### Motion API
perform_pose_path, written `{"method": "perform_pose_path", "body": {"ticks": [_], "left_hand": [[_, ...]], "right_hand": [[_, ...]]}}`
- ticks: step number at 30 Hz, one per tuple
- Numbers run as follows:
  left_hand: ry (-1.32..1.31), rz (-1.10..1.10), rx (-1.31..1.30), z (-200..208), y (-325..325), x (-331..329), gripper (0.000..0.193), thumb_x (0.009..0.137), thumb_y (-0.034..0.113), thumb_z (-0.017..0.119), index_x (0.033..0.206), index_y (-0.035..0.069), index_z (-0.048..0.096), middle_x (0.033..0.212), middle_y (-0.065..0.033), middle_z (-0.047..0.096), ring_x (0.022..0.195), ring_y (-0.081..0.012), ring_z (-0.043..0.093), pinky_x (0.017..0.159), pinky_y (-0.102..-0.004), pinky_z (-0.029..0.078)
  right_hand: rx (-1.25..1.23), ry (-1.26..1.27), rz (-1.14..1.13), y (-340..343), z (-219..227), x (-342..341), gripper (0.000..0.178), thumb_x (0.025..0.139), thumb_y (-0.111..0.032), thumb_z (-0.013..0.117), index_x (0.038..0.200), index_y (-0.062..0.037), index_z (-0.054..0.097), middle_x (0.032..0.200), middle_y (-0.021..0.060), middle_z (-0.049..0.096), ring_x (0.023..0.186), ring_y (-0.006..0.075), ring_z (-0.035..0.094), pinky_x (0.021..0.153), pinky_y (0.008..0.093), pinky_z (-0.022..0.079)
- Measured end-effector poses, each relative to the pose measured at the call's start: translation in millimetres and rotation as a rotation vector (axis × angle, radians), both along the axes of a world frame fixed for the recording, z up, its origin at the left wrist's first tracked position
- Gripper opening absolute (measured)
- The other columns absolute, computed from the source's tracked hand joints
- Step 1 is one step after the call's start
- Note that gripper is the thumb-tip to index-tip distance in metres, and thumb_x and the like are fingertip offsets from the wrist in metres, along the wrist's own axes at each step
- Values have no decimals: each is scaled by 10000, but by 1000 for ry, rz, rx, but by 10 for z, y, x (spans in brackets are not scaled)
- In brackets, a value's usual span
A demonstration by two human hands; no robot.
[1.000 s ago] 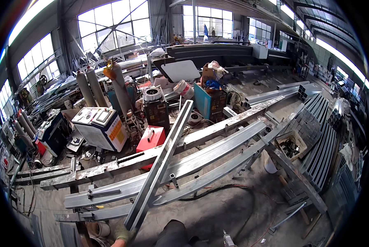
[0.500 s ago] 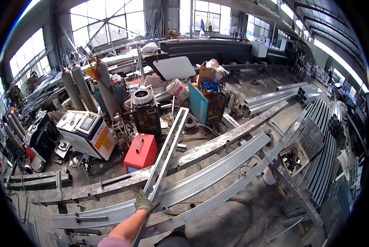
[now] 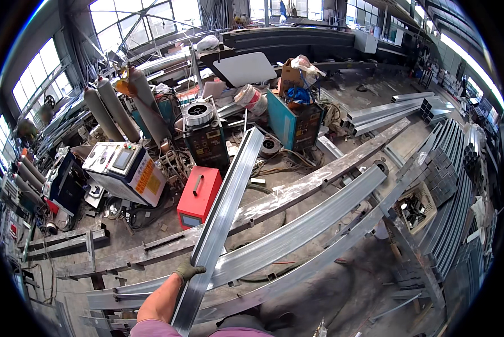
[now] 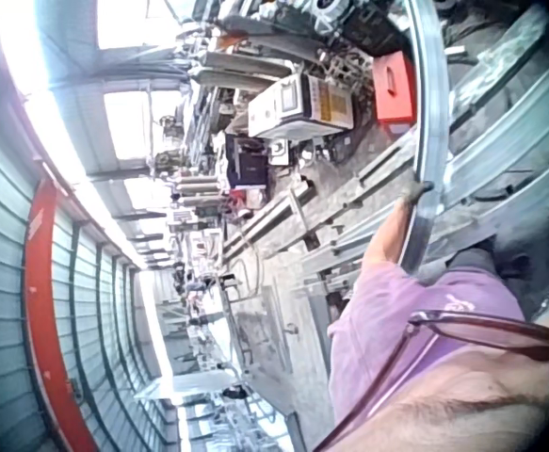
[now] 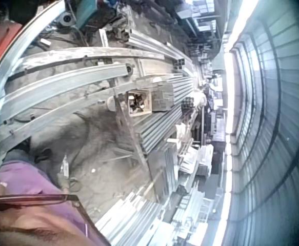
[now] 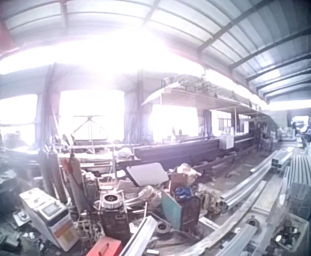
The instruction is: The person welds the corners of rectangular aluminum frames using a handheld welding torch. They position the frames on a metal stand, weld each corner, then lift and reposition the frames to continue welding additional joints.
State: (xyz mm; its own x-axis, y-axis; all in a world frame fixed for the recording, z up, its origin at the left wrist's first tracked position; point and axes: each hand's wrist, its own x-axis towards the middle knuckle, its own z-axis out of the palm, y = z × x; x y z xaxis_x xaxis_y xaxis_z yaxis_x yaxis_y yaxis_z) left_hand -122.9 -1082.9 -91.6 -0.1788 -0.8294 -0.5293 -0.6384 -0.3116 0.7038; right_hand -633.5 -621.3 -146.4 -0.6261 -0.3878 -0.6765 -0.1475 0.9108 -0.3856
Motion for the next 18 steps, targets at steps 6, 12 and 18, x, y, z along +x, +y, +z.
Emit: {"method": "perform_pose_path", "body": {"ticks": [6, 12, 18], "left_hand": [[-230, 24, -279, -82, 188, -134, 999, 840, 395, 934, 1632, -10, 479, 1531, -295, 628, 1443, -428, 604, 1230, -440, 461], [-407, 7, -8, 228, 126, -282, 813, 916, 398, 841, 1581, 21, 564, 1544, -292, 607, 1425, -427, 605, 1194, -465, 495], [-514, 145, -127, 340, 281, -771, 1303, 816, 721, 831, 1682, -100, 308, 1654, -336, 471, 1539, -469, 475, 1272, -500, 407]], "right_hand": [[14, -4, -19, -34, 52, -30, 463, 932, -463, 755, 1172, -67, 783, 1050, 168, 777, 906, 338, 747, 771, 494, 595], [30, -11, -41, -66, 74, -31, 458, 934, -452, 759, 1176, -63, 778, 1015, 154, 774, 866, 321, 742, 752, 488, 593], [33, -9, -72, -172, 89, 16, 454, 936, -441, 764, 1180, -59, 773, 981, 139, 771, 826, 305, 736, 733, 481, 592]]}}
